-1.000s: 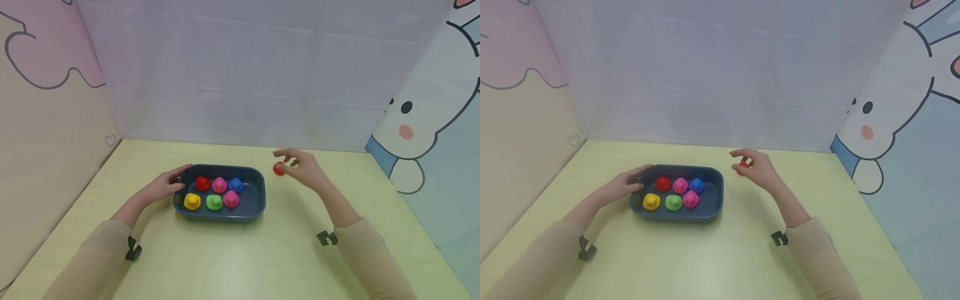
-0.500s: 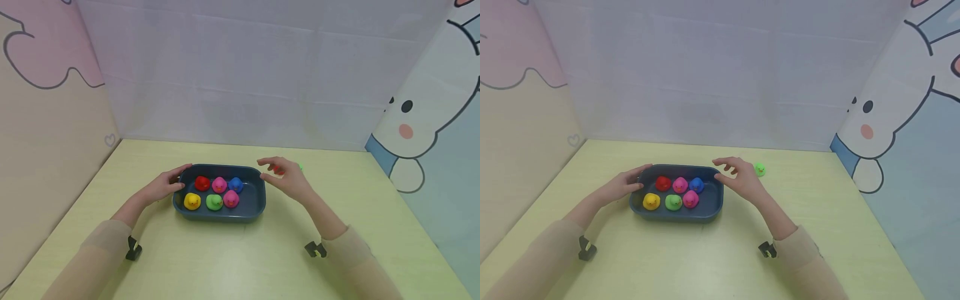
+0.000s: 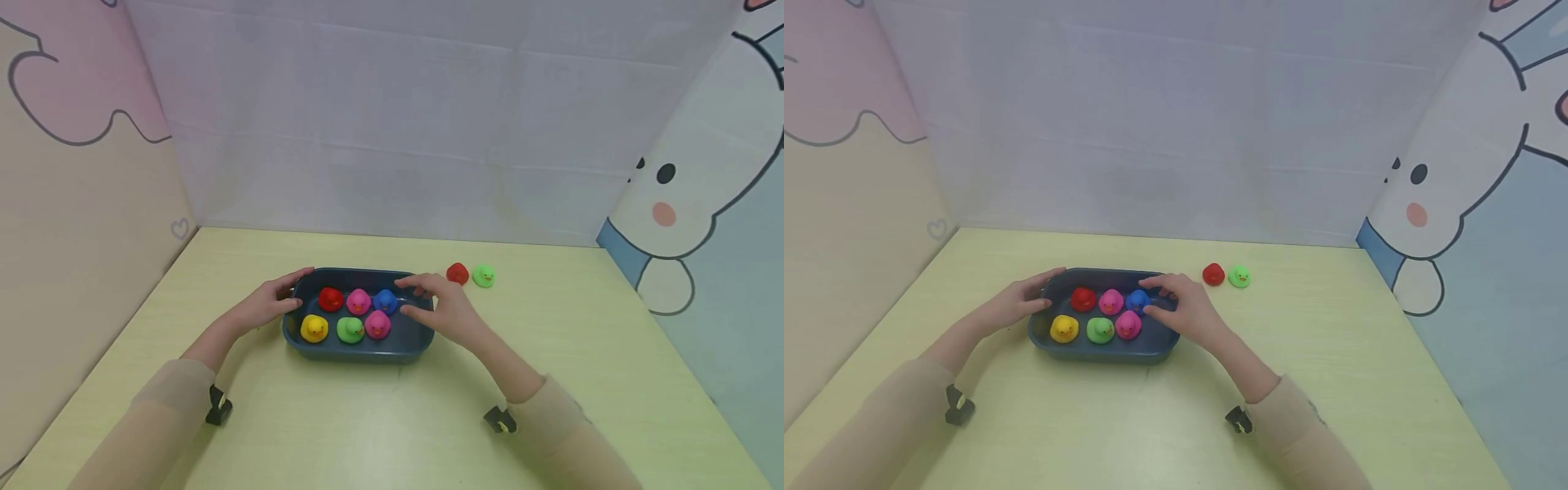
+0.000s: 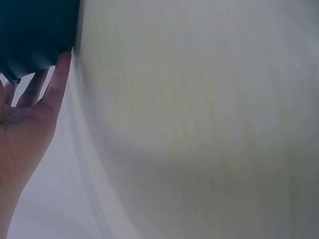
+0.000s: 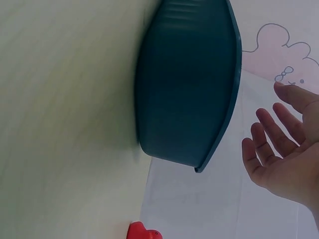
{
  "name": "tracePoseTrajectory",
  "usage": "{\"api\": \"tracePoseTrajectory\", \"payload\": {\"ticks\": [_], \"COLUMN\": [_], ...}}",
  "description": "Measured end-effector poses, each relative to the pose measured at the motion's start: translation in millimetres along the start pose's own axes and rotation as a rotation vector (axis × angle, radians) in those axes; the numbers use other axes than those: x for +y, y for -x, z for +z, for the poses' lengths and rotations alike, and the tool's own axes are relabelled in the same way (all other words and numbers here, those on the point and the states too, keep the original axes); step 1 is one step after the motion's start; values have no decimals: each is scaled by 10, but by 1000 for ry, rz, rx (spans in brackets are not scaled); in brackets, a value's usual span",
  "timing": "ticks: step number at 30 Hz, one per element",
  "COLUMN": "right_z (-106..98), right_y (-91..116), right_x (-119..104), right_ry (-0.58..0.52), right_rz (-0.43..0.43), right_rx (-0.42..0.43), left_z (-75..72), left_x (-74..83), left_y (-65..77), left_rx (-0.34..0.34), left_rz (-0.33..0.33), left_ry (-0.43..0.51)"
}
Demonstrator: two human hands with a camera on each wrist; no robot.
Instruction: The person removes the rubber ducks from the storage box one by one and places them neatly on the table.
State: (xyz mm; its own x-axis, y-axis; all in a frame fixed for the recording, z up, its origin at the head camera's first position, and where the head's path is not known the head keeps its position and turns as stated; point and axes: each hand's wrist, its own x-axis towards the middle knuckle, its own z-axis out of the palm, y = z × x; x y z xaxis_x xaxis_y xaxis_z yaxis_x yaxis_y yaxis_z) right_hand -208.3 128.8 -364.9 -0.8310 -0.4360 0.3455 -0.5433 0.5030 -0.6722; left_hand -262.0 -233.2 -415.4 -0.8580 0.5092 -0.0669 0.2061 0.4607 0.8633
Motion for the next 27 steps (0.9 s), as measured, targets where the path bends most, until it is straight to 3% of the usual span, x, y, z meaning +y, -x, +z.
{"api": "tracePoseTrajectory", "payload": {"ticks": [6,15,21,27], "right_z": [130,255,329,387], "right_y": [-21,-81,-128,-147], "right_x": [-5,45,106,126], "right_ry": [47,0,95,189], "right_rz": [10,35,-1,19], "right_rx": [-67,-176,-221,-257], "left_z": [3,3,8,4], "left_x": [1,9,8,3], "left_y": [-3,-2,-1,-4], "left_rx": [-2,-7,-3,2], "left_rz": [2,4,4,5], "left_ry": [1,-3,-9,-27]}}
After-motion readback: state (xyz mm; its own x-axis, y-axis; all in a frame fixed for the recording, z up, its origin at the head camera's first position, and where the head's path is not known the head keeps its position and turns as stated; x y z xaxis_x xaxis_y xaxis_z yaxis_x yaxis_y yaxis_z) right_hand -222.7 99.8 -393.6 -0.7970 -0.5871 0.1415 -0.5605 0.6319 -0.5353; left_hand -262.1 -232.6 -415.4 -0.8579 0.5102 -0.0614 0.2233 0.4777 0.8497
